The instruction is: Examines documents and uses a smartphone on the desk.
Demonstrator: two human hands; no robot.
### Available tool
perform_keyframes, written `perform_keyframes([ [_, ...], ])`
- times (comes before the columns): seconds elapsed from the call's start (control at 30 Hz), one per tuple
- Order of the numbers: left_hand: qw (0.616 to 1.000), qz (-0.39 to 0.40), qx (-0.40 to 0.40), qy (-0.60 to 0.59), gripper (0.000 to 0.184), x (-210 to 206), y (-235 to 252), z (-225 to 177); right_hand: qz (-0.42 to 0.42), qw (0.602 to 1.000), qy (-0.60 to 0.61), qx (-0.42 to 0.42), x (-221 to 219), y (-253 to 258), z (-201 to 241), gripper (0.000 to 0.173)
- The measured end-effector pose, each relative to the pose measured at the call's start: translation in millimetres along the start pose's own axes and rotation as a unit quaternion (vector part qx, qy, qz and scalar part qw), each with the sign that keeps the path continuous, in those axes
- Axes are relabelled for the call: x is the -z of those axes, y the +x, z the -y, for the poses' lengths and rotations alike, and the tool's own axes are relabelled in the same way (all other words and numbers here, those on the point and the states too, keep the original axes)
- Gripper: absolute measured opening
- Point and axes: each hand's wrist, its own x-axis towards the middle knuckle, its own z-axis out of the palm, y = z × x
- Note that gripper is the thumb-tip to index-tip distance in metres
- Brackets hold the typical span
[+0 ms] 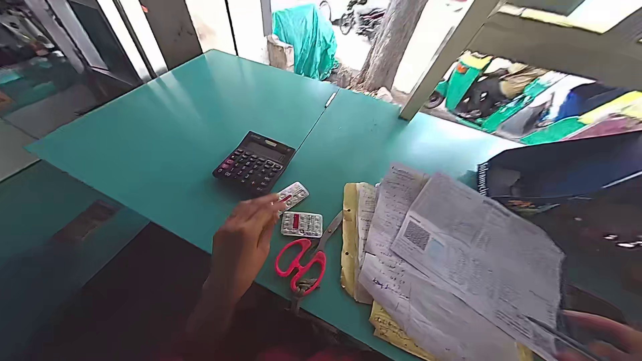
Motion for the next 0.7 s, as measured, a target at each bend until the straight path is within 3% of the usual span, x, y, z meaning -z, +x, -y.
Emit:
perform_keyframes([
  [0.07,0.997,0.058,-0.043,-0.016,0.025,-8.0,-0.1,-6.9,0.064,0.995,-0.074,0.024,-14.2,0.4,4.2,0.023],
  [0.2,0.985,0.149,-0.082,0.04,0.031,-27.5,6.9,-15.8,0.134,0.946,-0.285,0.073,-46.0,0.8,5.1,0.034],
  [0.33,0.989,0.13,-0.074,0.003,0.032,-27.8,7.1,-13.9,0.165,0.901,-0.387,0.109,-62.8,-2.1,-5.2,0.028],
  [0.43,0.995,0.064,-0.069,-0.043,0.029,-23.8,6.0,-9.4,0.145,0.896,-0.402,0.123,-68.0,-5.9,-10.2,0.017],
  [0.53,0.992,0.023,-0.045,-0.113,0.022,-19.8,3.7,-5.0,0.116,0.898,-0.405,0.129,-68.0,-8.2,-11.6,0.018],
  [0.7,0.938,0.005,0.02,-0.345,0.02,-13.2,-11.0,-15.7,0.149,0.905,-0.369,0.15,-57.8,-17.6,-8.4,0.024],
])
